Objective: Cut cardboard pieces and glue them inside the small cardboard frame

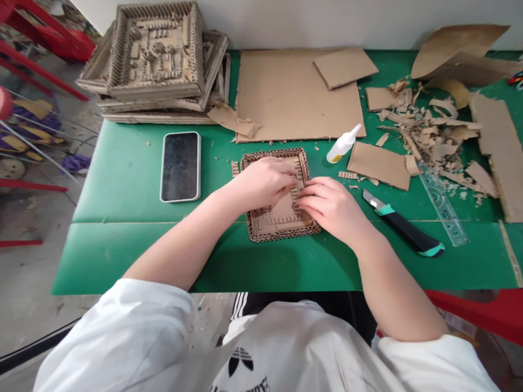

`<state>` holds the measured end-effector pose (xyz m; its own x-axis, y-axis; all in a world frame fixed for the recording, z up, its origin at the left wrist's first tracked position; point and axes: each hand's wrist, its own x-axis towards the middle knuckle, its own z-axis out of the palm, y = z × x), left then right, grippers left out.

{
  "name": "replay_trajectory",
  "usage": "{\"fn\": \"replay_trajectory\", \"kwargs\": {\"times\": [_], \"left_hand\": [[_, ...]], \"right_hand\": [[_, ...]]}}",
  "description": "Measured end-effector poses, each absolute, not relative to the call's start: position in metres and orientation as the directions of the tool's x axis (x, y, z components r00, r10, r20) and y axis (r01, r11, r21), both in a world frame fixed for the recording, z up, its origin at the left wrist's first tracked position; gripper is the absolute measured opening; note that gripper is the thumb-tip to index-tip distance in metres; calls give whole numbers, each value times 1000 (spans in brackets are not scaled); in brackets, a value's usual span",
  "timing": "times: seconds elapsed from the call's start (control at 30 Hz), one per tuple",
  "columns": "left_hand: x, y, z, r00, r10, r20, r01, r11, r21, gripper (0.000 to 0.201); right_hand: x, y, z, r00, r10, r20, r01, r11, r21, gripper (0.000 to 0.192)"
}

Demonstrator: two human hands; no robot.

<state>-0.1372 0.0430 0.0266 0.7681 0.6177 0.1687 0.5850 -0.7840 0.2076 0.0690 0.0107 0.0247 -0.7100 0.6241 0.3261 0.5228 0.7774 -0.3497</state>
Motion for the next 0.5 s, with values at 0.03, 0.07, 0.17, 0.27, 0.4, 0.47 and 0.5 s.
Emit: {"fn": "replay_trajectory", "kwargs": {"times": [0.03,0.07,0.17,0.27,0.4,0.47,0.5], "left_hand": [[-138,43,27,777,608,161,575,-791,210,29],[-138,43,27,785,600,153,568,-796,210,30],[-138,42,28,797,590,132,564,-804,189,30],[-138,41,28,795,597,109,578,-799,167,29],[-137,40,30,783,615,91,596,-785,171,30],[-137,39,31,779,621,88,600,-779,183,30],[-137,40,31,775,625,92,601,-775,196,30]], "right_hand": [[69,10,24,-722,614,320,519,786,-337,19],[68,10,23,-732,606,311,517,792,-325,18],[66,9,21,-746,604,281,529,793,-303,16],[65,9,22,-750,608,260,538,790,-295,17],[66,9,24,-753,615,234,546,782,-300,16],[67,9,24,-752,618,229,542,778,-319,16],[67,10,24,-753,618,226,538,776,-329,15]]}}
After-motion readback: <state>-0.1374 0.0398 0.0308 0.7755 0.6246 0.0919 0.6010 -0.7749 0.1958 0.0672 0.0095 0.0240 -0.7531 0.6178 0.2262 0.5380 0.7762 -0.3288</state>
